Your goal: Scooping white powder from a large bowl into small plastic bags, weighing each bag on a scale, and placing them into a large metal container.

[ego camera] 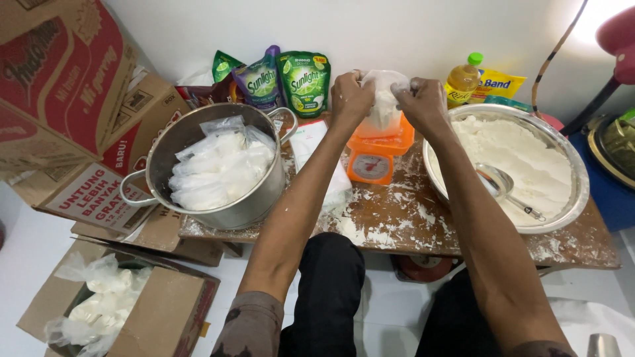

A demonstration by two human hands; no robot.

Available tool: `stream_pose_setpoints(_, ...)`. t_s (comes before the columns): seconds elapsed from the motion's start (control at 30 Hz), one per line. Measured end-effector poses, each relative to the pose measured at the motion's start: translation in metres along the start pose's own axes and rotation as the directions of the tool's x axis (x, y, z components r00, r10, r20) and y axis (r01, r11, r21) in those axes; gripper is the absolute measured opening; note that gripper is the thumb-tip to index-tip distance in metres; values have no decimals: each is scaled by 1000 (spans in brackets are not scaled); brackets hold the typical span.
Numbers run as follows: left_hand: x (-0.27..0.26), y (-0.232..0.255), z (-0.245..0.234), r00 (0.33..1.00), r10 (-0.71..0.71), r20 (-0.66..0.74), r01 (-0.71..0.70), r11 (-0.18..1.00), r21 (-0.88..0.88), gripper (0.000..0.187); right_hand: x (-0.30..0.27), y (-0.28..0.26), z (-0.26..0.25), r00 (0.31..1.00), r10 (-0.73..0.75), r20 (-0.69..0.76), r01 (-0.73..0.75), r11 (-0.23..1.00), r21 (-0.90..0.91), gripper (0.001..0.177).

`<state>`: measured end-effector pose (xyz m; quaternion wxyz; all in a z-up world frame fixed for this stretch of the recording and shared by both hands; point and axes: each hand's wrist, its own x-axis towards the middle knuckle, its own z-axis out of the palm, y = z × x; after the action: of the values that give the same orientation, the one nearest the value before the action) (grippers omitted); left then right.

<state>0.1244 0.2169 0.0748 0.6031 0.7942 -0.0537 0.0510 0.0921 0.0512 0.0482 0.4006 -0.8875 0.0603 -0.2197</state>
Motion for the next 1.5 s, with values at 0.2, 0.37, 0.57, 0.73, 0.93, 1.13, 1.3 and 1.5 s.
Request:
stream_pose_setpoints(0.2,-15,21,-14,1000,-13,2,13,1000,-25,47,-5,-15,-7,1000,-1,-6,1,998,65,39)
stream_pose_setpoints(0.37,-16,18,-16,999,-18,28,19,999,-35,58,-9,-22,-14,1000,10,-12,-10,999,48,47)
stream_pose_setpoints(0.57,-15,14,-17,998,-41,51,42,999,-8,62,-10,-24,-19,999,52,1,-52,998,35,52)
stream_pose_setpoints(0.73,-21,22,-20,998,-52,46,52,999,5,63,-15,-31,-24,999,38,6,-38,998,42,61)
stream_pose_setpoints(0.93,-30,36,-30,990,-140,5,140,990,-1,55,-22,-41,-35,990,134,41,-137,987,88,80)
stream_pose_setpoints(1.13,-34,33,-34,995,-99,3,99,990,-97,57,-25,-37,-34,991,126,36,-128,988,84,79)
stream_pose_setpoints(1.3,-18,6,-34,997,-80,9,80,994,-80,67,-22,-16,-33,991,136,18,-137,988,74,66)
stream_pose_setpoints(1.5,-23,2,-43,999,-43,-5,43,998,-46,64,-26,-14,-40,989,146,17,-146,989,21,64)
